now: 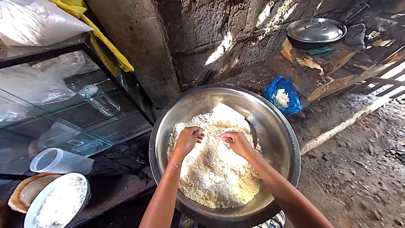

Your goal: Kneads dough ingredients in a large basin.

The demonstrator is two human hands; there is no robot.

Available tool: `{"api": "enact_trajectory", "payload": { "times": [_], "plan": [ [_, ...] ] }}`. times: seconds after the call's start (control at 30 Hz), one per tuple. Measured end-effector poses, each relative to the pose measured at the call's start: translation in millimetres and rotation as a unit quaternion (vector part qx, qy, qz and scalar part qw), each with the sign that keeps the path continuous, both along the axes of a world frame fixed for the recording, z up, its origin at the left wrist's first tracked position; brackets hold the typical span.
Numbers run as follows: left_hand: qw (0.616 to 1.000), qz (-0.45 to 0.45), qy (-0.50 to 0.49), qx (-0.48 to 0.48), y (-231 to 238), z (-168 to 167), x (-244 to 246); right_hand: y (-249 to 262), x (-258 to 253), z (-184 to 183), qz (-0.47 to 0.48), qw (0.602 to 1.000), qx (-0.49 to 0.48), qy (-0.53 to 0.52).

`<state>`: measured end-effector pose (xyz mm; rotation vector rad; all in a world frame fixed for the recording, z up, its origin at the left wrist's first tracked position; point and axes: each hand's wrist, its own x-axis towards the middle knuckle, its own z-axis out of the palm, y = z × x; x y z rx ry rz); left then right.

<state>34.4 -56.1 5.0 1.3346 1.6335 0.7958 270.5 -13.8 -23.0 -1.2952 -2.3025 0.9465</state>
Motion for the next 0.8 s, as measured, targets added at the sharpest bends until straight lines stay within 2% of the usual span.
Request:
{"api": "enact_trajectory", "payload": {
  "times": [0.13,0.37,0.53,0.63,0.7,0.8],
  "plan": [
    [0.998,-0.012,-0.057,-0.009,-4.5,5.4,1.8,0.6,6.8,22.9,0.034,0.999,0.010,0.013],
    [0.993,-0.086,-0.086,0.014,-4.2,8.9,28.9,-11.8,-1.1,25.4,0.030,0.980,0.004,0.195],
    [0.984,-0.140,-0.105,0.021,-8.1,10.6,34.8,-5.9,20.7,33.2,0.046,0.952,-0.175,0.248],
    [0.984,-0.179,-0.016,-0.009,-13.3,9.2,36.3,0.3,38.1,39.4,0.014,0.947,-0.229,0.224],
    [0.974,-0.183,0.120,-0.050,-21.8,13.5,27.0,9.3,60.9,46.4,-0.093,0.947,-0.160,0.261],
    [0.942,-0.187,0.250,-0.127,-45.5,12.2,1.4,23.6,97.2,55.1,-0.270,0.869,-0.068,0.408]
  ]
}}
